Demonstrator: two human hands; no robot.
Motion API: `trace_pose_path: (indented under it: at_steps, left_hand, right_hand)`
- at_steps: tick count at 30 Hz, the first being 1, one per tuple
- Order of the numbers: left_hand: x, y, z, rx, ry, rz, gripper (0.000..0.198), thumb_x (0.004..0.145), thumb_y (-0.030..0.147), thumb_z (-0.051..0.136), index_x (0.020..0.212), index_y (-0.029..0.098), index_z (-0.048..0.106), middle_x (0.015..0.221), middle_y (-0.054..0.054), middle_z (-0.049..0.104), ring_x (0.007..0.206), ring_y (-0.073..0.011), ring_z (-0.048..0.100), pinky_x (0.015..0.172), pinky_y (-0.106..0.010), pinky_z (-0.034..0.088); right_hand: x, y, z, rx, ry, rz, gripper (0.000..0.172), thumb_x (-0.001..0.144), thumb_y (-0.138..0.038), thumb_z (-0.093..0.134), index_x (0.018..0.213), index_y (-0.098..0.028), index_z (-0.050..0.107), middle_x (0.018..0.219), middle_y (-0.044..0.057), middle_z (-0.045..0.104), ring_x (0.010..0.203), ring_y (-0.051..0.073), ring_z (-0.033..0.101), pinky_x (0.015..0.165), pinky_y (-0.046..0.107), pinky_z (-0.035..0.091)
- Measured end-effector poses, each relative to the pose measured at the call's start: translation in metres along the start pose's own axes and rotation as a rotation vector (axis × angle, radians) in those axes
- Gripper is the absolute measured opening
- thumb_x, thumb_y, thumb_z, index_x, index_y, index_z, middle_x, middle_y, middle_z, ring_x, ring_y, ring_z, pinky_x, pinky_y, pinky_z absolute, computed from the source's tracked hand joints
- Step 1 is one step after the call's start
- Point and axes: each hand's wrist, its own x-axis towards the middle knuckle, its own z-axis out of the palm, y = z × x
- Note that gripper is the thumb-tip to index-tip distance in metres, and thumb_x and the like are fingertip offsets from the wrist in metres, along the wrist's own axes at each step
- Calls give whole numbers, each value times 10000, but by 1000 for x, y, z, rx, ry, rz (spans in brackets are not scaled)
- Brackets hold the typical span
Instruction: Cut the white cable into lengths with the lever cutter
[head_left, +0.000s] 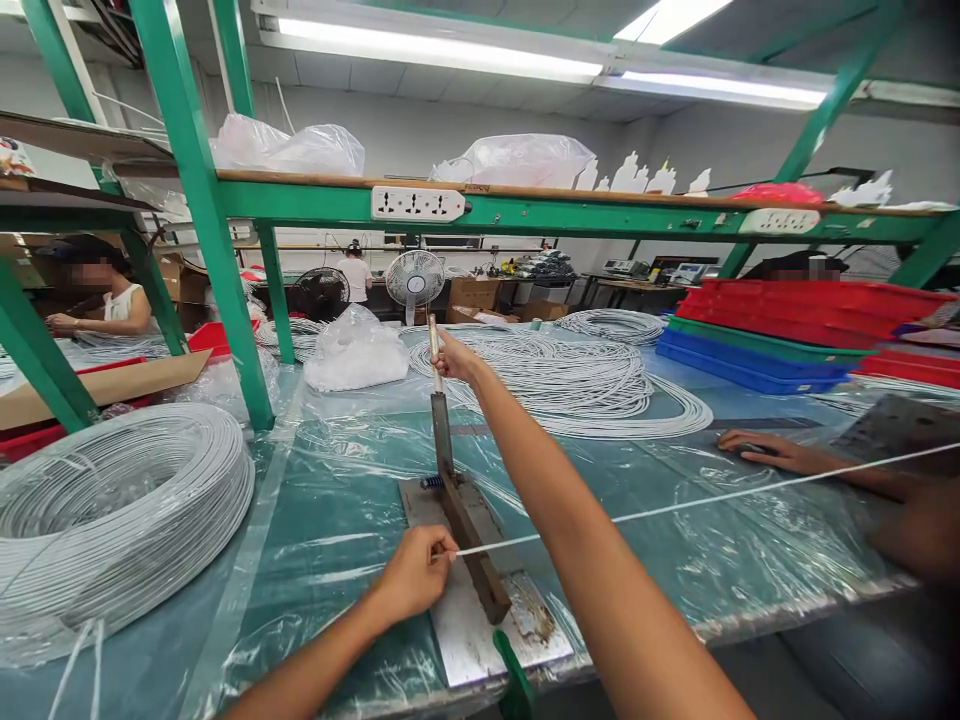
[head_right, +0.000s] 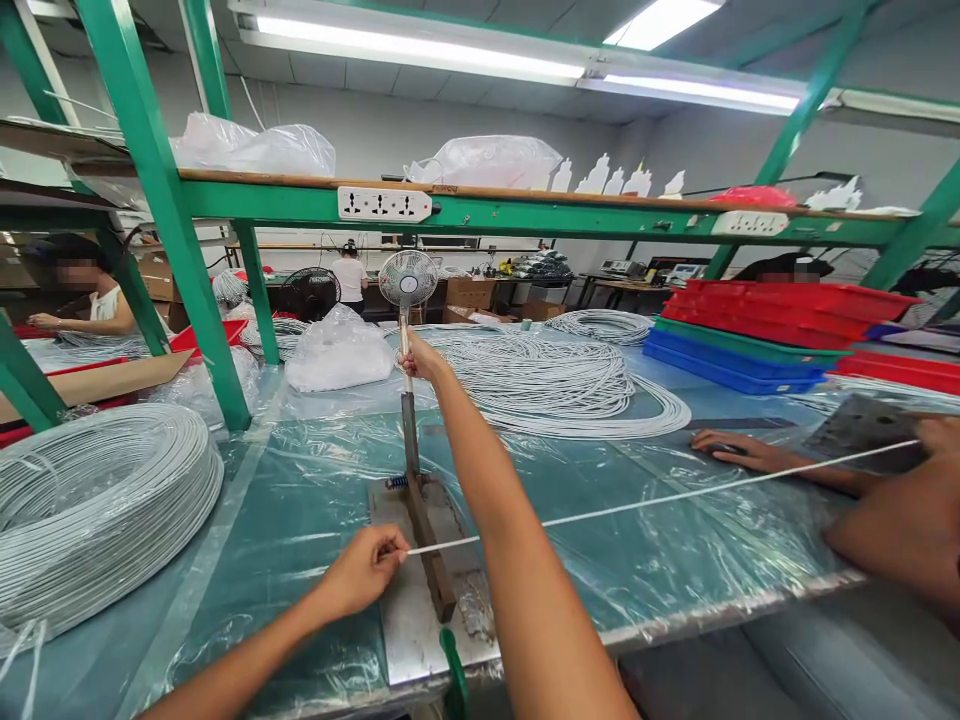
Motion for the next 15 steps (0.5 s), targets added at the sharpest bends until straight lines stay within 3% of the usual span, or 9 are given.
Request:
trace_pose_path:
  at_steps: [2, 7, 10, 15]
  left_hand:
    - [6, -3, 3, -87, 26, -20, 128, 814, 183, 513, 721, 130, 582, 633, 6, 538, 616, -119, 486, 546, -204, 312]
    - [21, -11, 13, -209, 124, -81, 369, 728, 418, 644, 551, 159, 448, 520, 53, 396, 532, -93, 359, 507, -221, 231]
    - [30, -18, 18, -236, 156, -133, 383, 701, 416, 656, 530, 168, 420, 491, 65, 365, 498, -85, 328, 493, -225, 211]
    - [37, -20, 22, -202, 221, -211, 350, 685, 360, 666, 518, 171, 423, 471, 66, 383, 475, -88, 348, 487, -228, 207]
  right_hand:
    - [1, -6, 3, 3, -18, 28, 364, 974, -451, 439, 888, -114, 545, 647, -38, 461, 424, 43, 348, 385, 159, 317]
    - [-20, -18, -8, 27, -42, 26, 578, 984, -576, 179, 816, -124, 499, 550, -45, 374, 374, 41, 246, 359, 151, 222]
    - [-54, -21, -23, 58, -76, -21, 662, 953, -614, 81, 849, -126, 515, 529, -18, 408, 383, 48, 303, 383, 136, 258]
    - [-134, -10, -49, 105, -92, -68, 634, 978, -572, 88, 960, -132, 545, 614, 40, 551, 443, 75, 461, 426, 143, 343]
